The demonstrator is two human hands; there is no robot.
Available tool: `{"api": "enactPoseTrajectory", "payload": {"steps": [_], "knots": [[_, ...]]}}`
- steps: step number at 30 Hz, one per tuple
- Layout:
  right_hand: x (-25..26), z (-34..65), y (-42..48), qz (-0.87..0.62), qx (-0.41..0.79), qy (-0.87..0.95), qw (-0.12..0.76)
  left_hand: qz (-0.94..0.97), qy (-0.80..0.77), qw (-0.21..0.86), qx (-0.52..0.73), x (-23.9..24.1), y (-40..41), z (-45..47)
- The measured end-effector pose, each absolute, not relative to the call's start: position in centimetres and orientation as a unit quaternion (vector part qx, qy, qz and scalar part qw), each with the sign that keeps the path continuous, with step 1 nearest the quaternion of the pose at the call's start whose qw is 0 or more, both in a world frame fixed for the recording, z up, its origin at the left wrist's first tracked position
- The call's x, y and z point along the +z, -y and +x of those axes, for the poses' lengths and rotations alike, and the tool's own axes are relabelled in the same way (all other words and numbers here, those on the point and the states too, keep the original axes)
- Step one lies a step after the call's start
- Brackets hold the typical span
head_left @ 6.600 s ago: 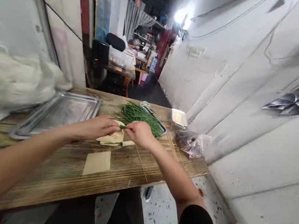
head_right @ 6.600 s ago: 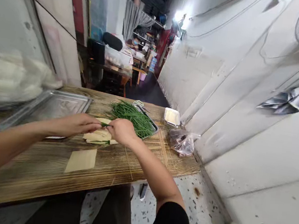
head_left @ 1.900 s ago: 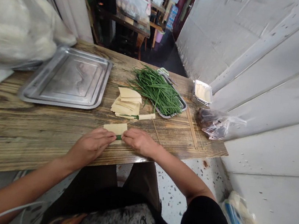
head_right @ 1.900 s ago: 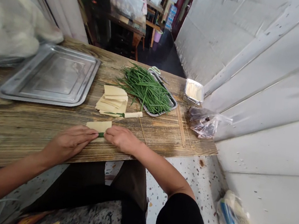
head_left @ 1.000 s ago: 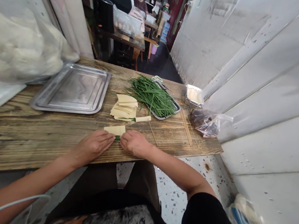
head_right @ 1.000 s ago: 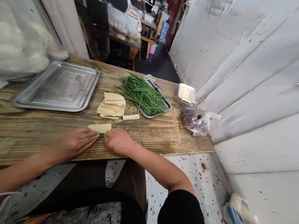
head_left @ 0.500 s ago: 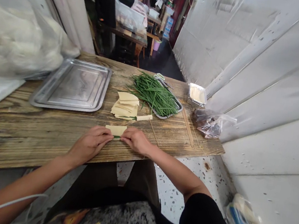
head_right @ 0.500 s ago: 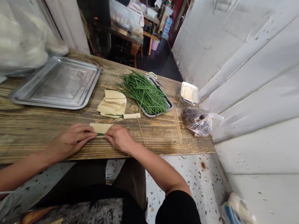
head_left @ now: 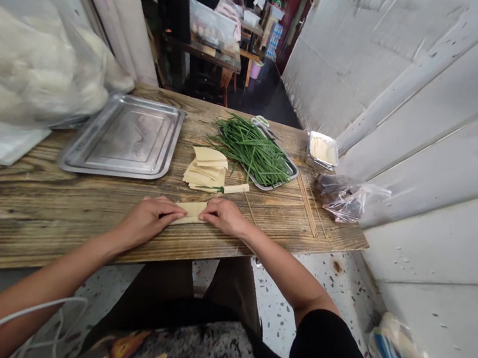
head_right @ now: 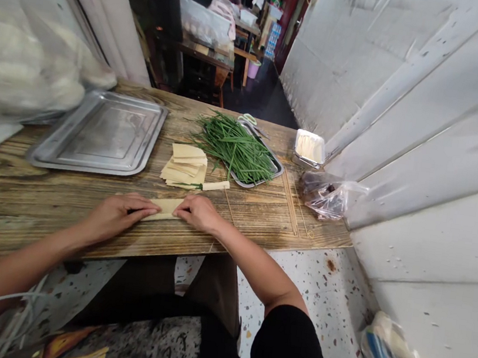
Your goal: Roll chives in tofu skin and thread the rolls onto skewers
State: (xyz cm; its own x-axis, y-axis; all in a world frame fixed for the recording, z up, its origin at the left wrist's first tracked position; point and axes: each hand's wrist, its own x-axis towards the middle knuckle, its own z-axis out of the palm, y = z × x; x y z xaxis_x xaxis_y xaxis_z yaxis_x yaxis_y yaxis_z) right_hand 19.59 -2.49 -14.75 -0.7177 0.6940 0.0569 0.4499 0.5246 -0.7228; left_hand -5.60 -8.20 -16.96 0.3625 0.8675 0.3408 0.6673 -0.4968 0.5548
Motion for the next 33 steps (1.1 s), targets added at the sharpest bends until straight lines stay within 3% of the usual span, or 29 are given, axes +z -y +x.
{"api": "enactPoseTrajectory", "payload": {"steps": [5,9,19,24,27,33], "knots": [[-14.6,19.6,2.2,-0.330,0.355,0.858,0.167,0.833,-0.485,-0.002,0.266,-16.0,10.2,-4.2],[-14.6,19.5,1.9,-0.327,0.359,0.860,0.157,0.856,-0.433,-0.050,0.279,-17.0,11.4,-3.3],[-14.6,19.3,1.6,-0.317,0.350,0.868,0.155,0.874,-0.398,-0.005,0.278,-18.8,10.5,-3.9],[-14.3,19.4,3.7,-0.294,0.187,0.921,0.173,0.867,-0.396,-0.005,0.302,-17.8,10.1,-3.5],[-14.4,19.2,5.2,-0.271,0.082,0.950,0.134,0.868,-0.396,-0.001,0.299,-17.3,9.9,-3.2],[-15.0,18.9,4.9,-0.257,0.020,0.962,0.093,0.851,-0.449,0.033,0.272,-16.5,9.7,-3.3]]}}
